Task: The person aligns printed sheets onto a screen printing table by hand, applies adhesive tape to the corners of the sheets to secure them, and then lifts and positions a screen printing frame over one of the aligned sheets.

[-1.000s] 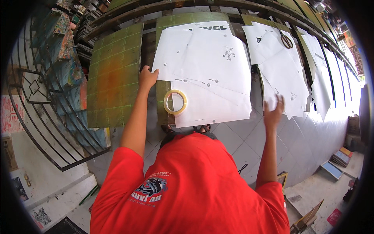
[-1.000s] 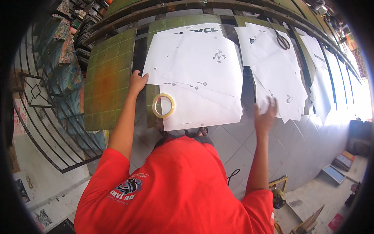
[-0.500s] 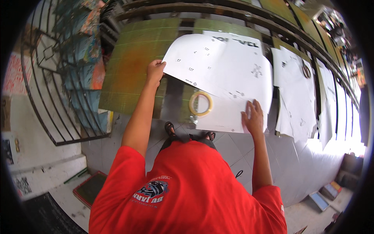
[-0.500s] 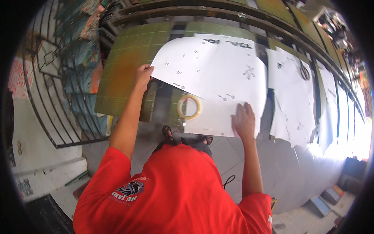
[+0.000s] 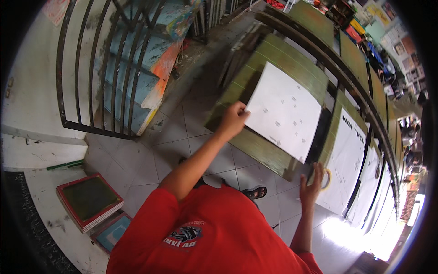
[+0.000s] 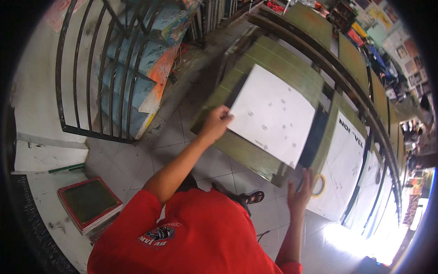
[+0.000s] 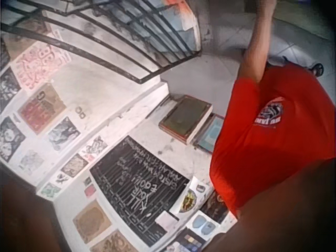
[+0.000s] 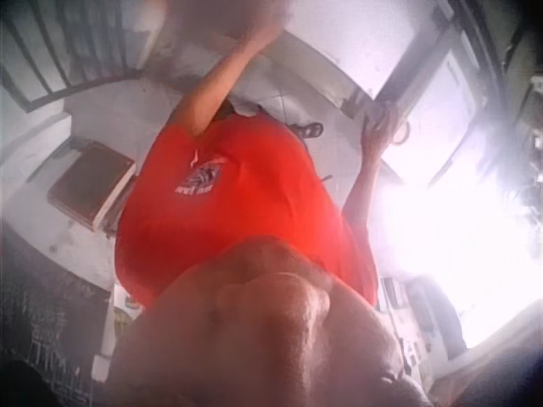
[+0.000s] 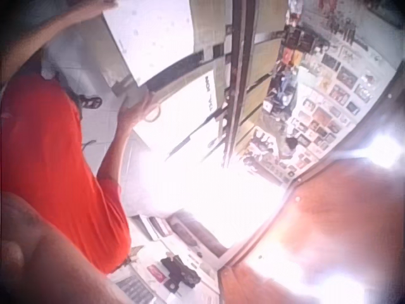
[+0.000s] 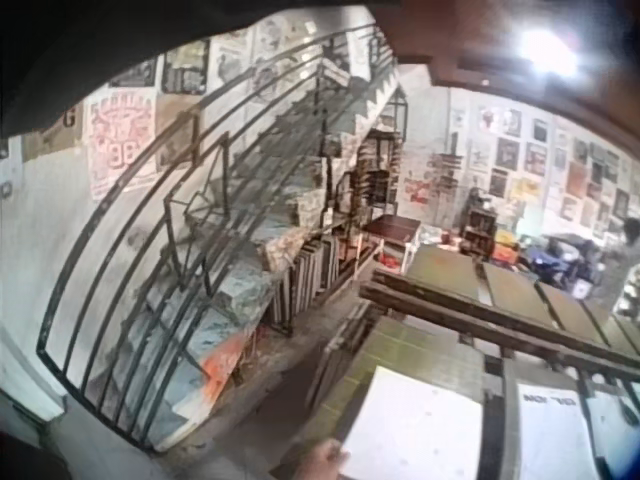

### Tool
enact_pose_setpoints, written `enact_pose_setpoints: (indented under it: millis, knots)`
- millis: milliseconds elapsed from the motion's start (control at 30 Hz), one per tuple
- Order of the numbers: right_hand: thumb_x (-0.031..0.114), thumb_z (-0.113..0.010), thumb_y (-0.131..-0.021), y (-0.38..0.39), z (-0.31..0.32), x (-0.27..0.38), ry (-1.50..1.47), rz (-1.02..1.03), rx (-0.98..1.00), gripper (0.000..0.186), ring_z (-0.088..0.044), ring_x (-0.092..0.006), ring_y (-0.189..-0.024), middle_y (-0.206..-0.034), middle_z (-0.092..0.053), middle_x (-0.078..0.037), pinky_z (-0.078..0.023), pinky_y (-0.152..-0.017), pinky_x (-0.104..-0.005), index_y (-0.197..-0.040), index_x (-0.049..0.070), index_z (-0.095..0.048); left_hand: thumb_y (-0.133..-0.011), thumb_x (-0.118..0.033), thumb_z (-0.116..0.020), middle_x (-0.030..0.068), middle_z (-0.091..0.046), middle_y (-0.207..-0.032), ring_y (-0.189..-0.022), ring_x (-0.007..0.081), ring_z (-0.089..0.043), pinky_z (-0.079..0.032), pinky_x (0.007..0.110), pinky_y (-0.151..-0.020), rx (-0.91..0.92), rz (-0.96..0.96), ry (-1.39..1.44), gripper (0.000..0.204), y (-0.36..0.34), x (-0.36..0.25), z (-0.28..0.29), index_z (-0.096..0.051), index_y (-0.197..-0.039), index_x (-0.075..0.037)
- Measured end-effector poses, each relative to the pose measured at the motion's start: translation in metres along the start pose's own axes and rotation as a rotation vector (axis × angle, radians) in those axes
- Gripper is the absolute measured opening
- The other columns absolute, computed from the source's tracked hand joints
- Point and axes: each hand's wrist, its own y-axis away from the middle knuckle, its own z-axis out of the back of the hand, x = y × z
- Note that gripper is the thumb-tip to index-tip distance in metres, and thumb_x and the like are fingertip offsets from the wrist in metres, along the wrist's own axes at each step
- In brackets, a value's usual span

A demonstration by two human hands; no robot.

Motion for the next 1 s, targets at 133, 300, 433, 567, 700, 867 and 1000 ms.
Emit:
enact_pose_setpoints:
  millis: [133,300,433,567,700,867,1000]
  knots:
    - [0.009,-0.072,-0.078,-0.007,-0.071,0.103,-0.039,-0.081,0.185,0.064,-0.036,-0.0419,-0.134,-0.144,-0.037,-0.024,-0.034,-0.108,-0.0484,-0.136,0.004,-0.044,-0.087,-0.011,-0.064,0.0083,-0.061,-0.076,-0.073,0.0126,-0.062,-0.048,0.031,-0.060,0.078,0.056,0.055,0.013,0.001,0.015,0.044,-0.057,-0.090,0.000]
    - [0.011,-0.075,-0.076,-0.035,-0.108,0.192,0.019,-0.091,0.303,0.077,-0.027,-0.0470,-0.137,-0.151,-0.020,-0.028,-0.033,-0.108,-0.0510,-0.142,0.006,-0.036,-0.082,-0.011,-0.065,0.0211,-0.065,-0.083,-0.076,0.0367,-0.065,-0.049,0.042,-0.067,0.166,0.051,-0.083,0.020,-0.005,-0.008,0.077,-0.058,-0.097,0.000]
    - [0.011,-0.075,-0.073,-0.059,-0.132,0.223,0.097,-0.113,0.257,0.083,-0.022,-0.0490,-0.138,-0.152,-0.016,-0.029,-0.028,-0.110,-0.0540,-0.144,0.006,-0.032,-0.082,-0.011,-0.064,0.0219,-0.065,-0.082,-0.076,0.0376,-0.065,-0.048,0.043,-0.067,0.339,0.078,0.052,0.029,-0.031,0.000,0.101,-0.055,-0.107,-0.001]
    - [0.006,-0.072,-0.073,-0.098,-0.155,0.239,0.140,-0.170,0.307,0.084,-0.020,-0.0461,-0.140,-0.153,-0.015,-0.027,-0.027,-0.111,-0.0531,-0.145,0.005,-0.029,-0.083,-0.011,-0.062,0.0233,-0.065,-0.086,-0.082,0.0385,-0.065,-0.048,0.047,-0.073,0.550,0.085,0.109,0.043,-0.067,0.011,0.118,-0.048,-0.122,-0.002]
    - [0.003,-0.070,-0.077,-0.122,-0.165,0.257,0.167,-0.266,0.298,0.081,-0.016,-0.0412,-0.143,-0.153,-0.018,-0.025,-0.020,-0.114,-0.0513,-0.145,0.004,-0.028,-0.084,-0.011,-0.060,0.0287,-0.058,-0.115,-0.099,0.0414,-0.062,-0.049,0.047,-0.083,0.802,0.120,0.149,0.058,-0.094,0.017,0.121,-0.036,-0.136,0.001]
    - [0.013,-0.070,-0.076,-0.133,-0.184,0.295,0.277,-0.521,0.297,0.082,-0.018,-0.0424,-0.143,-0.153,-0.018,-0.027,-0.020,-0.114,-0.0520,-0.145,0.003,-0.028,-0.083,-0.005,-0.057,0.0307,-0.061,-0.103,-0.092,0.0397,-0.064,-0.050,0.047,-0.081,0.993,0.184,0.238,0.065,-0.124,0.023,0.135,-0.030,-0.142,0.003]
    - [0.017,-0.065,-0.084,-0.135,-0.195,0.318,0.439,-0.642,0.280,0.072,-0.020,-0.0419,-0.142,-0.151,-0.022,-0.026,-0.020,-0.114,-0.0519,-0.145,0.002,-0.030,-0.081,-0.002,-0.055,0.0306,-0.060,-0.100,-0.092,0.0390,-0.064,-0.050,0.046,-0.077,1.148,0.169,0.308,0.067,-0.155,0.023,0.156,-0.028,-0.142,0.005]
